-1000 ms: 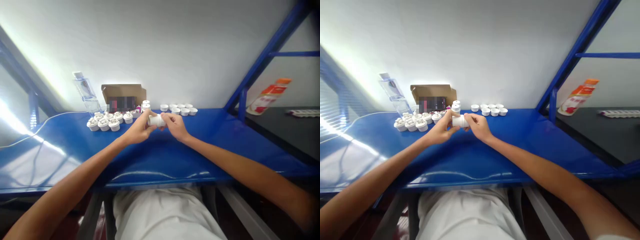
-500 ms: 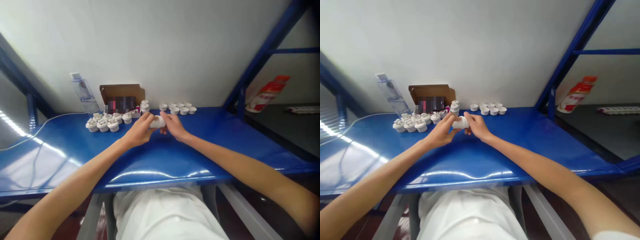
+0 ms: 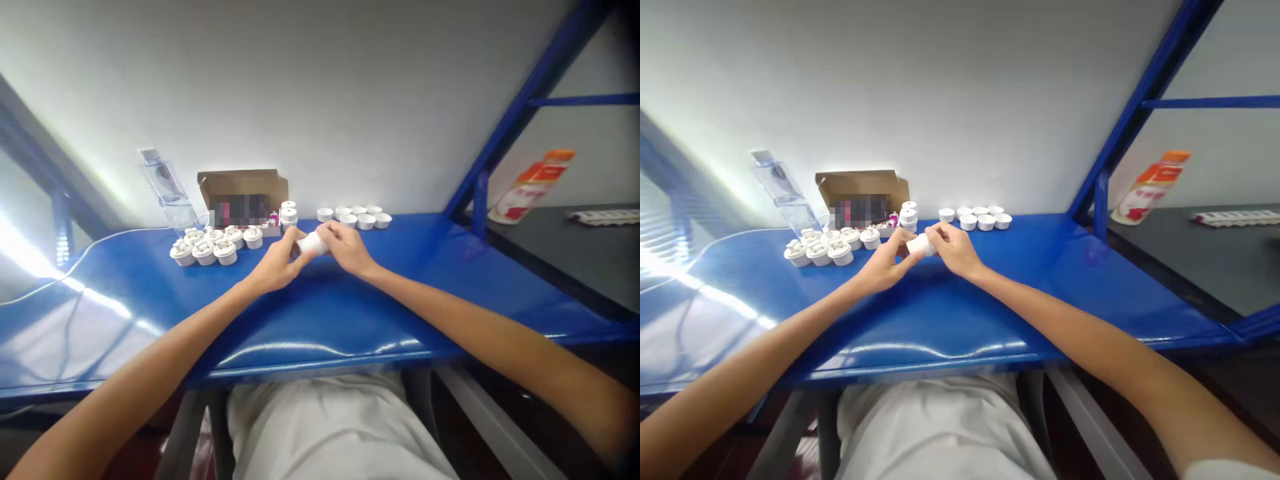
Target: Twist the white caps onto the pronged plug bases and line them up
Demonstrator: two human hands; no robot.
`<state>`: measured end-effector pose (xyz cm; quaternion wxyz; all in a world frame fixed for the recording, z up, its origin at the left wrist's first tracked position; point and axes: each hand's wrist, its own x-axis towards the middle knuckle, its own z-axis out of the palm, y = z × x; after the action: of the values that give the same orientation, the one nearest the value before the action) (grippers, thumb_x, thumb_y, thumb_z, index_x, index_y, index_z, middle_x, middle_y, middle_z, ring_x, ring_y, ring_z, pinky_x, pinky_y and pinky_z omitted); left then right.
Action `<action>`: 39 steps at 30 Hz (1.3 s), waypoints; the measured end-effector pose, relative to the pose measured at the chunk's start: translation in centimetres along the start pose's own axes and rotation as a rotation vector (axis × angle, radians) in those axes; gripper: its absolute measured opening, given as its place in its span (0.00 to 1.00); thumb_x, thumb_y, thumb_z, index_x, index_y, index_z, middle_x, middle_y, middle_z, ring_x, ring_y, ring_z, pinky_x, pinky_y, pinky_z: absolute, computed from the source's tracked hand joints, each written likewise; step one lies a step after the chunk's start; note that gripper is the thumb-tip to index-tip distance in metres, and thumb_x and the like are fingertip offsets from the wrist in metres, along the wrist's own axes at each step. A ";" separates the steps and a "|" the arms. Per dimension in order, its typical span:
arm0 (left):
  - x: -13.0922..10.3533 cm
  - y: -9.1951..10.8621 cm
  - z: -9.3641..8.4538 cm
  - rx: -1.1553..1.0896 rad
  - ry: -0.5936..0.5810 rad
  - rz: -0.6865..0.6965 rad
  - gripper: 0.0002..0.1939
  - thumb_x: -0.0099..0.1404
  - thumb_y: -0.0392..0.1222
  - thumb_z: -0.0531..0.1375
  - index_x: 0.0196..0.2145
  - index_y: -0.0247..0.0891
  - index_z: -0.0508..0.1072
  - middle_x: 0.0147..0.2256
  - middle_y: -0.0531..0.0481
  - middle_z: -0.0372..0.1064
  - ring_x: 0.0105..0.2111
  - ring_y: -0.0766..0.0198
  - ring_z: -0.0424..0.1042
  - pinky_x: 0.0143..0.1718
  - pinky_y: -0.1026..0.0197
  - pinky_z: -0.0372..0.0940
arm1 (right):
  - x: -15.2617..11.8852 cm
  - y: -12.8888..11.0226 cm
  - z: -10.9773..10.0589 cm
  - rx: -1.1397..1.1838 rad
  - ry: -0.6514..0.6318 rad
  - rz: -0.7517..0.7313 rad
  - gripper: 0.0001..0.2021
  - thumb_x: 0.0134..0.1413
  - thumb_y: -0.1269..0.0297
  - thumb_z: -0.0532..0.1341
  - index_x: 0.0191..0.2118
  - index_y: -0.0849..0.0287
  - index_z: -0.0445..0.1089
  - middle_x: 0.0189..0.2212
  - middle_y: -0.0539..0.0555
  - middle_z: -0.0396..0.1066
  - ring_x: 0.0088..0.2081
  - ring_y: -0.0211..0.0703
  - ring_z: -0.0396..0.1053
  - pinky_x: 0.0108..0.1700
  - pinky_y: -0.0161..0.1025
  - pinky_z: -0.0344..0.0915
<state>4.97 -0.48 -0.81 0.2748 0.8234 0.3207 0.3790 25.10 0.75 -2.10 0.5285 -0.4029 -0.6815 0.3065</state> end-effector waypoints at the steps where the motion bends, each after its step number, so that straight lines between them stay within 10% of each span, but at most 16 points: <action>1: -0.1 0.0 0.0 0.049 -0.001 0.011 0.16 0.67 0.51 0.62 0.46 0.40 0.65 0.41 0.48 0.73 0.36 0.61 0.71 0.38 0.61 0.62 | 0.1 0.1 -0.1 -0.014 0.011 -0.012 0.21 0.59 0.42 0.61 0.40 0.57 0.71 0.30 0.50 0.74 0.31 0.43 0.73 0.33 0.39 0.71; 13: 0.2 -1.1 -1.8 0.410 -0.032 -0.017 0.06 0.63 0.45 0.63 0.33 0.41 0.73 0.34 0.45 0.74 0.34 0.54 0.71 0.39 0.56 0.61 | 2.6 2.8 -1.2 -0.472 0.007 -0.341 0.11 0.61 0.57 0.63 0.42 0.58 0.78 0.44 0.57 0.73 0.44 0.49 0.72 0.50 0.46 0.69; 26: 0.6 -0.6 -7.8 1.125 0.107 -0.263 0.17 0.64 0.47 0.60 0.46 0.35 0.73 0.47 0.32 0.71 0.52 0.38 0.67 0.49 0.44 0.63 | 11.9 4.8 0.5 -1.052 -0.084 -0.122 0.14 0.67 0.64 0.56 0.49 0.60 0.77 0.47 0.64 0.74 0.49 0.55 0.69 0.52 0.46 0.62; 32: 0.3 -1.2 -8.7 1.212 -0.004 -0.349 0.22 0.64 0.53 0.61 0.50 0.36 0.73 0.52 0.32 0.69 0.58 0.36 0.62 0.53 0.41 0.61 | 10.9 4.2 -0.1 -1.154 -0.083 -0.034 0.25 0.62 0.58 0.62 0.59 0.69 0.65 0.52 0.71 0.72 0.56 0.63 0.64 0.58 0.54 0.55; 39: 0.5 -2.1 -7.8 1.139 0.026 -0.283 0.19 0.65 0.49 0.60 0.51 0.39 0.73 0.51 0.35 0.70 0.56 0.38 0.63 0.53 0.41 0.60 | 7.1 2.8 -0.8 -0.905 -0.165 -0.022 0.17 0.61 0.71 0.57 0.54 0.62 0.74 0.47 0.63 0.78 0.50 0.57 0.73 0.56 0.49 0.62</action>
<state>-1.66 2.84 2.34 -0.1668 0.7857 0.5841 0.1167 25.64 8.28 -0.89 0.2464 -0.5604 -0.7907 0.0035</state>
